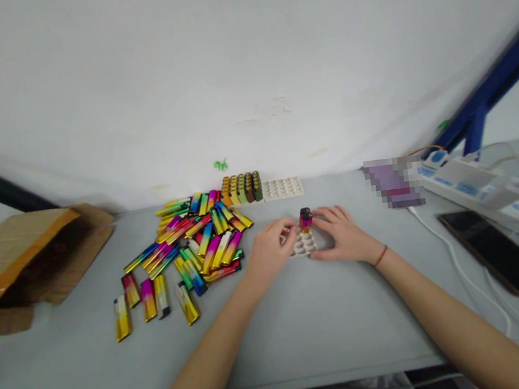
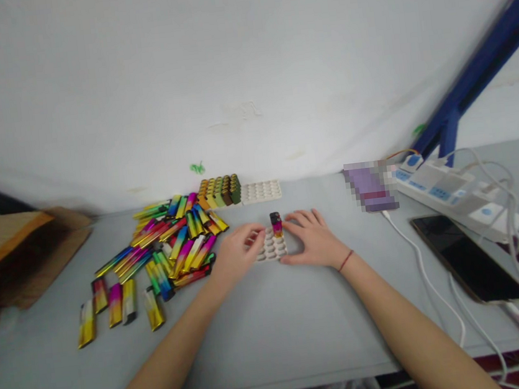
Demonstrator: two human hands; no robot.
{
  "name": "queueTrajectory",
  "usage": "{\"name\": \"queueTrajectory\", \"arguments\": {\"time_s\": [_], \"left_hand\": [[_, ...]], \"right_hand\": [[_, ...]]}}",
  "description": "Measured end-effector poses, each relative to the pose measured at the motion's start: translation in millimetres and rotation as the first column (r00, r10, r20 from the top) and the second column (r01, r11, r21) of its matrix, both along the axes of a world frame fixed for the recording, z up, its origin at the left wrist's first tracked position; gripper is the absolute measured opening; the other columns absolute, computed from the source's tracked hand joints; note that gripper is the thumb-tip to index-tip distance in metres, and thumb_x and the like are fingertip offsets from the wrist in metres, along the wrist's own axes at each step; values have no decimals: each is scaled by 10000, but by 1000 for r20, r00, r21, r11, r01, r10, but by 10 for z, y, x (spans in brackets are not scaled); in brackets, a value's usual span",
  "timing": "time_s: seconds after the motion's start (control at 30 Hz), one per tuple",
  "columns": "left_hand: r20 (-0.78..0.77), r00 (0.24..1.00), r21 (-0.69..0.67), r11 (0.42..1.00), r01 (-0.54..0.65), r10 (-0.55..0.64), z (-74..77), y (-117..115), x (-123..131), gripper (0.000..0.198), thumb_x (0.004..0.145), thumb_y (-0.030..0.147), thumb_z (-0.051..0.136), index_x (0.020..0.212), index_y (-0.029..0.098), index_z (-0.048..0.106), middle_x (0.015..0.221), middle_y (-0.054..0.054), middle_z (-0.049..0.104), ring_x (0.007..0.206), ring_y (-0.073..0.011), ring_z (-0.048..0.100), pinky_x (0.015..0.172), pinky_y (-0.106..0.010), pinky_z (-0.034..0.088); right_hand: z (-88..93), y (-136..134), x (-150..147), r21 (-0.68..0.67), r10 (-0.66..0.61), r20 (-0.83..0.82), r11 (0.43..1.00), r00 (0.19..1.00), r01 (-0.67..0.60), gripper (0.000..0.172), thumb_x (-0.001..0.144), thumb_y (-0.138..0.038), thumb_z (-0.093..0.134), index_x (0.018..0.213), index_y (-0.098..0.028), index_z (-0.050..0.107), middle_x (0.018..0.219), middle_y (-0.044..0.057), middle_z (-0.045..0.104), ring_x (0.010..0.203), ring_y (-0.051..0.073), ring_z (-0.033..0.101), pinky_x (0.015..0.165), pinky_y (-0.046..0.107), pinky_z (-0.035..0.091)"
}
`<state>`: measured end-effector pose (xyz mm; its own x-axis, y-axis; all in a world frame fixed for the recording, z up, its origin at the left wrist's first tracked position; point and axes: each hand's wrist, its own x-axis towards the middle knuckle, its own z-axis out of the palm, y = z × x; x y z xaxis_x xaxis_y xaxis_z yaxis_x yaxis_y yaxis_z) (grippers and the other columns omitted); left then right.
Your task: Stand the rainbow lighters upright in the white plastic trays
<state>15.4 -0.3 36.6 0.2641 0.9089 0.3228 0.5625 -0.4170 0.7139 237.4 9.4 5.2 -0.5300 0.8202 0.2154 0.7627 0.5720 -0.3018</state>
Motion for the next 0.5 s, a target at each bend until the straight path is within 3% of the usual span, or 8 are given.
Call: {"name": "queueTrajectory", "arguments": {"time_s": [0.13,0.27,0.4,0.5], "left_hand": [[-125,992,1,1000,-13,13,151,-109,-231,179,907,294,524,893,201,677,849,-42,720,670,-150,632,665,-260,502],[-281,947,19,987,-159,158,248,-256,-624,249,917,342,501,930,195,702,843,-54,735,667,-178,638,721,-302,506],[-468,788,126,912,-389,401,244,-378,-1086,332,928,364,453,992,182,723,977,-111,744,900,-267,673,850,-372,503],[-587,662,167,871,-463,465,207,-423,-1305,422,940,429,420,1062,175,734,1031,-131,728,956,-287,661,892,-391,493]], "right_hand": [[-13,4,0,9,-14,-4,1000,1000,14,740,742,-684,675,1331,-246,578,1392,152,540,1302,374,447,1121,639,252],[-29,13,5,19,-22,-1,1000,1000,22,743,739,-677,682,1317,-221,584,1382,162,546,1289,370,461,1118,621,268],[-58,25,21,33,-14,-6,999,1000,15,724,754,-663,669,1316,-215,580,1374,170,553,1270,374,478,1095,616,297],[-86,32,37,49,-13,-5,999,1000,14,731,764,-669,650,1328,-211,573,1359,180,560,1260,389,481,1083,626,300]]}}
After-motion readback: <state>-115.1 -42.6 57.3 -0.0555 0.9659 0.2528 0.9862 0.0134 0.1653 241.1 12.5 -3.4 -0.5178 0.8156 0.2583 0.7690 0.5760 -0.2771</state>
